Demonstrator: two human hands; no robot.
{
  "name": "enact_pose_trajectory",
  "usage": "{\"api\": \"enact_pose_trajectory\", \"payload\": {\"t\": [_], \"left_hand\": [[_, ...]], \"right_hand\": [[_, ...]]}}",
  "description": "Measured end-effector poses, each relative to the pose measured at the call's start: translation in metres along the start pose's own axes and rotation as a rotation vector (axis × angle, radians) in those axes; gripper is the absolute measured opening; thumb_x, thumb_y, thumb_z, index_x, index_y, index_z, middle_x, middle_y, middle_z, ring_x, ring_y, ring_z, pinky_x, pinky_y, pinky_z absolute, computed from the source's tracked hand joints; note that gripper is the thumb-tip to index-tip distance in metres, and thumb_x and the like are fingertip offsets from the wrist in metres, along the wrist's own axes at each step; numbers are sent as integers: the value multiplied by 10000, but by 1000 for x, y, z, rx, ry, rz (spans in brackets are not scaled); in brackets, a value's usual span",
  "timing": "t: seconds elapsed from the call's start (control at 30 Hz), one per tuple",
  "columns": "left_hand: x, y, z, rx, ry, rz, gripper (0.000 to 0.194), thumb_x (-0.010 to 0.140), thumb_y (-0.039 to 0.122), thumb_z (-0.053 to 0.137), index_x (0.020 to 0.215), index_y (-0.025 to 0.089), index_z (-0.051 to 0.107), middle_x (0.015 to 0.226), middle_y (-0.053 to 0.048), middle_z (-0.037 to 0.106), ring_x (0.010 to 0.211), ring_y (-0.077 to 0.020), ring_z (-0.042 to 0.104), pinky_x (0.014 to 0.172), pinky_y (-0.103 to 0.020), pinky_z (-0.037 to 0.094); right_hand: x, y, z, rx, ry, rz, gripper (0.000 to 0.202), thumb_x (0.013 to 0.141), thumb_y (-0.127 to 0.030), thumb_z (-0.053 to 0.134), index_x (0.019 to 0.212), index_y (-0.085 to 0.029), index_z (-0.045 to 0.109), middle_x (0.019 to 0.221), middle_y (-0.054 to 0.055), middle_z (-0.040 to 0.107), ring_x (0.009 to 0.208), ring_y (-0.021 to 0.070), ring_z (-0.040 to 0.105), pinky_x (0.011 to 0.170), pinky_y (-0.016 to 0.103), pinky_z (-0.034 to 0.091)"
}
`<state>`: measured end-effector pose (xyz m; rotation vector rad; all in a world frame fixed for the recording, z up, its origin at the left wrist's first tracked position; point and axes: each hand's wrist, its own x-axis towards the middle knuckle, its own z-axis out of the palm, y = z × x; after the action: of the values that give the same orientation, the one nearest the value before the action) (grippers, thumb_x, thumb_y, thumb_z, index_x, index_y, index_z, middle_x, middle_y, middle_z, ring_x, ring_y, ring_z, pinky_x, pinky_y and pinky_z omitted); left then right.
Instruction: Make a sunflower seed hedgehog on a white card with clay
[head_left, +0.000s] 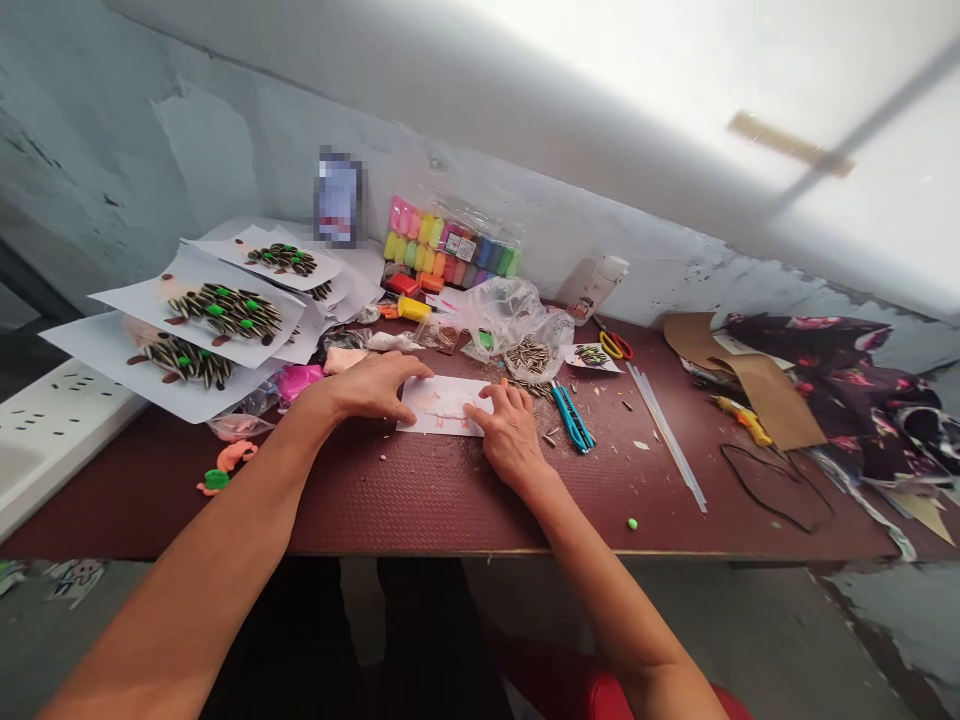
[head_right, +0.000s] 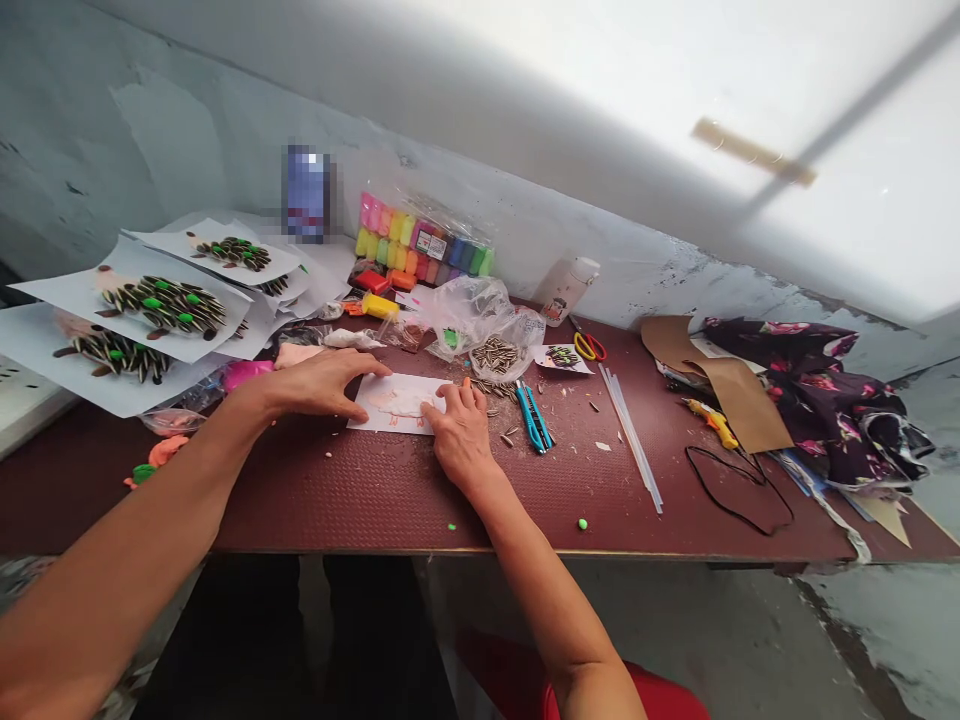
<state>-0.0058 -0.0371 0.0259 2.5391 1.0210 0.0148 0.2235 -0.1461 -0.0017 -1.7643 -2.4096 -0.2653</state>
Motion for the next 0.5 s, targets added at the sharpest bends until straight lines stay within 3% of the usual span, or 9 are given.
{"api": "enact_pose_trajectory", "payload": {"t": [0.27, 0.5], "left_hand": [[1, -1, 0, -7, -3, 12, 704, 678, 403, 691, 1342, 215, 552, 1358, -78, 601, 1236, -291, 532, 1016, -362, 415], [1, -1, 1, -3, 8, 12, 680, 679, 380, 697, 1330, 239, 561, 1358, -66, 601, 1238, -291, 531, 1021, -368, 409]], "right_hand": [[-5, 3, 5, 54, 104, 50, 342, 949, -133, 487, 1109, -290, 745, 1220, 80, 572, 1113, 241, 431, 965, 380, 313], [-5, 2, 4, 53, 69, 18, 354, 949, -129, 467, 1099, -286, 746, 1250, 85, 573, 1122, 249, 442, 979, 407, 310]]}}
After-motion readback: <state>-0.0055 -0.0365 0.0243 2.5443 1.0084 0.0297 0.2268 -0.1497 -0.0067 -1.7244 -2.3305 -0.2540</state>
